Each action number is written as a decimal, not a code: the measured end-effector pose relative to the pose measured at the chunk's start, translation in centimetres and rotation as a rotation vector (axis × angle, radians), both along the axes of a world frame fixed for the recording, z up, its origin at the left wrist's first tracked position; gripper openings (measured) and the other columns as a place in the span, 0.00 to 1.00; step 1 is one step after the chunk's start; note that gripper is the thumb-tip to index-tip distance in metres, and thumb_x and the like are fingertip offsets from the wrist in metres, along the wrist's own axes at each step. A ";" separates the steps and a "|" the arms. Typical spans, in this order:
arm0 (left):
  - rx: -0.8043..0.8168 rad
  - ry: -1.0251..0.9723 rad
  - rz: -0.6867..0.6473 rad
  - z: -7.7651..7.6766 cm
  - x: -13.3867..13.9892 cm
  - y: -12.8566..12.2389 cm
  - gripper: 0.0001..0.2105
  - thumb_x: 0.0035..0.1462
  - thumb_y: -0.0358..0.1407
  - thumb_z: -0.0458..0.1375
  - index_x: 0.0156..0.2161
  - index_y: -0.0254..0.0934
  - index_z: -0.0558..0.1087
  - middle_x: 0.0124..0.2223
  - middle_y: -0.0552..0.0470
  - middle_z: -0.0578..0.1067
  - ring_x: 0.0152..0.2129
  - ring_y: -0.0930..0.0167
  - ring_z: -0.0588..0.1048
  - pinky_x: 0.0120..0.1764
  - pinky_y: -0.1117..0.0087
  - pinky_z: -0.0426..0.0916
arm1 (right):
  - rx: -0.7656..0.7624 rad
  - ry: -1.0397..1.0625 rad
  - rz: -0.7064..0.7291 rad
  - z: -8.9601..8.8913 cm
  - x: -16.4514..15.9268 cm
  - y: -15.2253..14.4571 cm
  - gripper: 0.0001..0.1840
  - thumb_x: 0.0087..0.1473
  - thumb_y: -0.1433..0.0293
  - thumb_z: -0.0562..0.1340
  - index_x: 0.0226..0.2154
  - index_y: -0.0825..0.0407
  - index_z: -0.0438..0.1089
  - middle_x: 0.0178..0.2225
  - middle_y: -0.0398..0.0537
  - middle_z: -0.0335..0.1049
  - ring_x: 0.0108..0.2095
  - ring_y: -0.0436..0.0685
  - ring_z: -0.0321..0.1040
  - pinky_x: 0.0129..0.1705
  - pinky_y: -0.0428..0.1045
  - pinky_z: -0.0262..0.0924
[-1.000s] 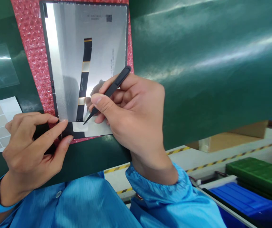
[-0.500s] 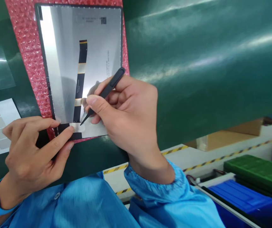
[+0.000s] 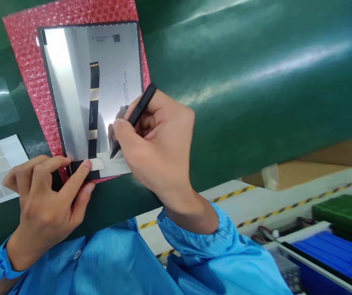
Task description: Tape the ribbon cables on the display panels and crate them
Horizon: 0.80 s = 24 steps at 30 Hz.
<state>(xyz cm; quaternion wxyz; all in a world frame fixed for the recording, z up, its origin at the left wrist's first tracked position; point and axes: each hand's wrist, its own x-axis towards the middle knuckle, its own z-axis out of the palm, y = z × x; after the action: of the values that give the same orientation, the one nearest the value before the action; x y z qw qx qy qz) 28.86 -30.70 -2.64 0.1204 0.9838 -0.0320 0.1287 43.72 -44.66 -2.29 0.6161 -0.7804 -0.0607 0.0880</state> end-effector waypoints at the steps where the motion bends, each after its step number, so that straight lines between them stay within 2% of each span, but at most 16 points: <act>1: 0.011 0.020 -0.011 0.0 0.0 -0.1 0.17 0.64 0.36 0.67 0.56 0.36 0.80 0.52 0.34 0.74 0.51 0.47 0.70 0.49 0.47 0.60 | 0.021 0.043 0.004 0.0 0.2 0.0 0.15 0.53 0.85 0.64 0.24 0.49 0.70 0.23 0.38 0.74 0.23 0.52 0.73 0.21 0.46 0.61; 6: 0.079 0.159 -0.053 -0.3 0.2 -0.8 0.23 0.70 0.44 0.60 0.68 0.44 0.72 0.62 0.34 0.68 0.57 0.47 0.64 0.58 0.42 0.55 | 0.047 0.125 0.047 -0.3 0.8 -0.1 0.17 0.52 0.85 0.64 0.24 0.48 0.67 0.21 0.39 0.72 0.21 0.53 0.71 0.19 0.47 0.57; 10: 0.108 0.173 -0.028 -0.1 0.0 -0.9 0.23 0.71 0.45 0.58 0.68 0.48 0.71 0.65 0.37 0.68 0.60 0.48 0.61 0.62 0.41 0.50 | 0.062 0.166 0.038 -0.9 0.9 -0.1 0.14 0.52 0.82 0.66 0.24 0.48 0.68 0.21 0.39 0.71 0.20 0.53 0.70 0.18 0.47 0.56; 16: 0.221 0.088 0.097 0.3 -1.6 -1.2 0.23 0.70 0.47 0.61 0.65 0.42 0.74 0.66 0.33 0.69 0.60 0.47 0.63 0.61 0.41 0.49 | 0.096 0.187 0.016 -1.7 1.3 0.0 0.11 0.49 0.79 0.67 0.24 0.49 0.68 0.20 0.40 0.71 0.20 0.53 0.70 0.17 0.45 0.57; 20: 0.207 0.146 0.042 0.6 -1.2 -1.8 0.26 0.72 0.49 0.57 0.67 0.38 0.71 0.68 0.32 0.68 0.62 0.46 0.64 0.64 0.39 0.48 | 0.149 0.212 0.027 -1.7 1.5 0.2 0.09 0.47 0.78 0.66 0.24 0.50 0.68 0.20 0.40 0.72 0.18 0.51 0.67 0.16 0.43 0.57; 24: 0.118 0.311 0.010 1.8 -0.3 -1.5 0.26 0.71 0.49 0.58 0.69 0.42 0.69 0.70 0.34 0.66 0.66 0.44 0.62 0.65 0.33 0.49 | 0.191 0.271 0.027 -1.3 1.4 0.4 0.07 0.43 0.75 0.67 0.23 0.50 0.68 0.20 0.41 0.72 0.19 0.50 0.68 0.16 0.42 0.57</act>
<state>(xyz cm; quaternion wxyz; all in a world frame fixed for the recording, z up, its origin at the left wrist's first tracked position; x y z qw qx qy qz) 28.60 -32.16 -0.80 0.0652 0.9974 -0.0157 -0.0268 45.17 -44.26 -3.59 0.6888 -0.6983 0.0043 0.1946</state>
